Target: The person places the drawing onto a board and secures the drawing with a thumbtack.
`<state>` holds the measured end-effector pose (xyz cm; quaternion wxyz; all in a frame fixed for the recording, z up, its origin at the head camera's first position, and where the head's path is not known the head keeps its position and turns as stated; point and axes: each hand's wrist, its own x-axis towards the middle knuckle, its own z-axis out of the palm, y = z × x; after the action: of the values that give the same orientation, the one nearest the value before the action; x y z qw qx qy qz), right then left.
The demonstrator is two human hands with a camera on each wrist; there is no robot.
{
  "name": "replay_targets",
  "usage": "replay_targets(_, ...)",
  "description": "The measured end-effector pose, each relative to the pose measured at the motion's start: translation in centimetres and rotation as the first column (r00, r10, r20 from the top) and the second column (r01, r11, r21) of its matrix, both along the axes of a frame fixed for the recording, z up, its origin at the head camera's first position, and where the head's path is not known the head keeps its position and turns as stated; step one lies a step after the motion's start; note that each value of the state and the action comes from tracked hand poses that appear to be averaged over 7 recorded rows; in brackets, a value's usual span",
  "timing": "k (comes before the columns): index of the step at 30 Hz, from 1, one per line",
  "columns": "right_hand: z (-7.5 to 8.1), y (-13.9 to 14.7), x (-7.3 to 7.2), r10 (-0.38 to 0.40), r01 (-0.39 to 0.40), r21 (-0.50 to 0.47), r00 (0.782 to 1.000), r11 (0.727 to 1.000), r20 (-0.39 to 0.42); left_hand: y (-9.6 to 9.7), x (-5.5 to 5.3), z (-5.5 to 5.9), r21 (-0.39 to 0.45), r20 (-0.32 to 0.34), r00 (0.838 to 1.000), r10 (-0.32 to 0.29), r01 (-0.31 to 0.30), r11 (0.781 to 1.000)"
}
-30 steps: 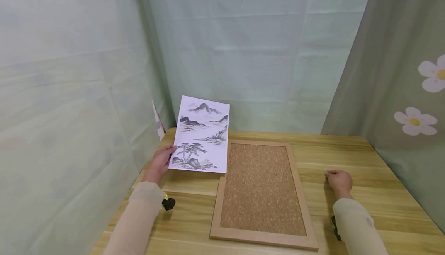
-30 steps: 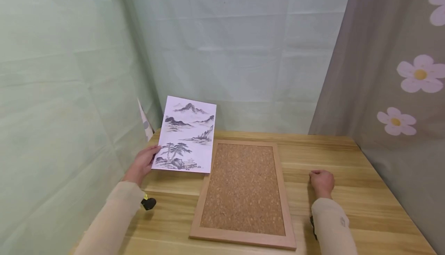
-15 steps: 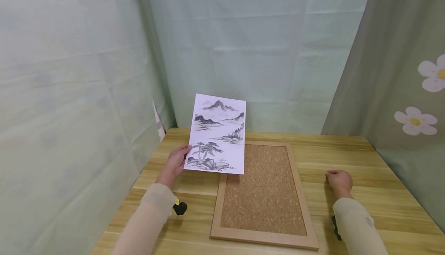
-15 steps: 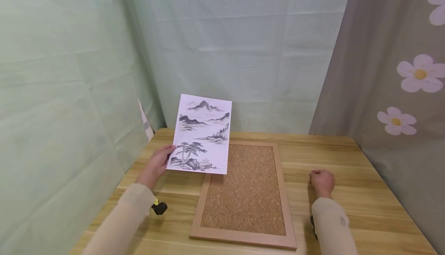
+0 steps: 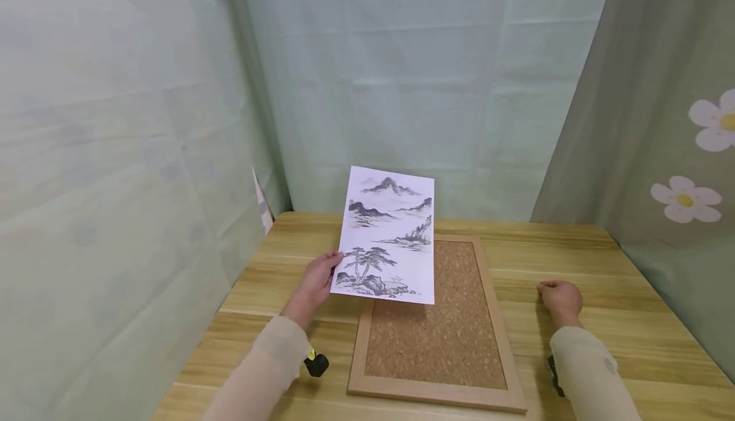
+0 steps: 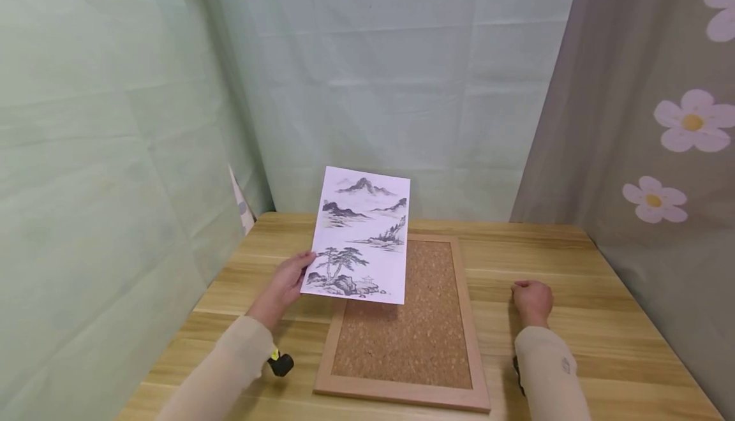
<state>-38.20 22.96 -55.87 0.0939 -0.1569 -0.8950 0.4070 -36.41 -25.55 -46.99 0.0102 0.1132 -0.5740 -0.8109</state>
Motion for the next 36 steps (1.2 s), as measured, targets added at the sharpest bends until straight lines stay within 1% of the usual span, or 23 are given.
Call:
replay_targets(7, -0.1, 0.0, -0.2, -0.008, 0.008, 0.004, 1.0, 1.0, -0.002, 2.5, 0.9, -0.7, -0.013, -0.011, 1.0, -0.017, 0.017, 1.0)
replay_targets(12, -0.1, 0.0, -0.2, -0.009, 0.009, -0.001, 1.0, 1.0, 0.001, 4.0, 1.9, -1.1, -0.024, -0.021, 0.999, -0.031, 0.031, 0.999)
replay_targets(20, -0.2, -0.1, -0.2, -0.003, 0.003, 0.013, 1.0, 1.0, -0.013, 6.0, 3.5, -2.2, -0.053, 0.005, 0.998, -0.058, 0.058, 0.997)
replay_targets(26, -0.2, -0.2, -0.2, -0.005, 0.006, 0.015, 1.0, 1.0, -0.012, 7.4, 5.1, -3.1, -0.108, 0.031, 0.998, -0.06, 0.063, 0.992)
replay_targets(29, -0.1, -0.3, -0.2, -0.011, 0.011, 0.009, 1.0, 1.0, -0.01, 8.0, 5.8, -3.5, -0.132, 0.048, 0.998, -0.039, 0.045, 0.99)
replay_targets(32, -0.1, -0.4, -0.2, -0.013, 0.013, 0.006, 1.0, 1.0, -0.011, 8.5, 6.4, -3.8, -0.181, 0.058, 0.998, -0.024, 0.034, 0.983)
replay_targets(36, -0.1, -0.4, -0.2, -0.009, 0.009, 0.009, 1.0, 1.0, -0.014, 8.7, 7.0, -4.0, -0.247, 0.068, 0.997, -0.04, 0.055, 0.967)
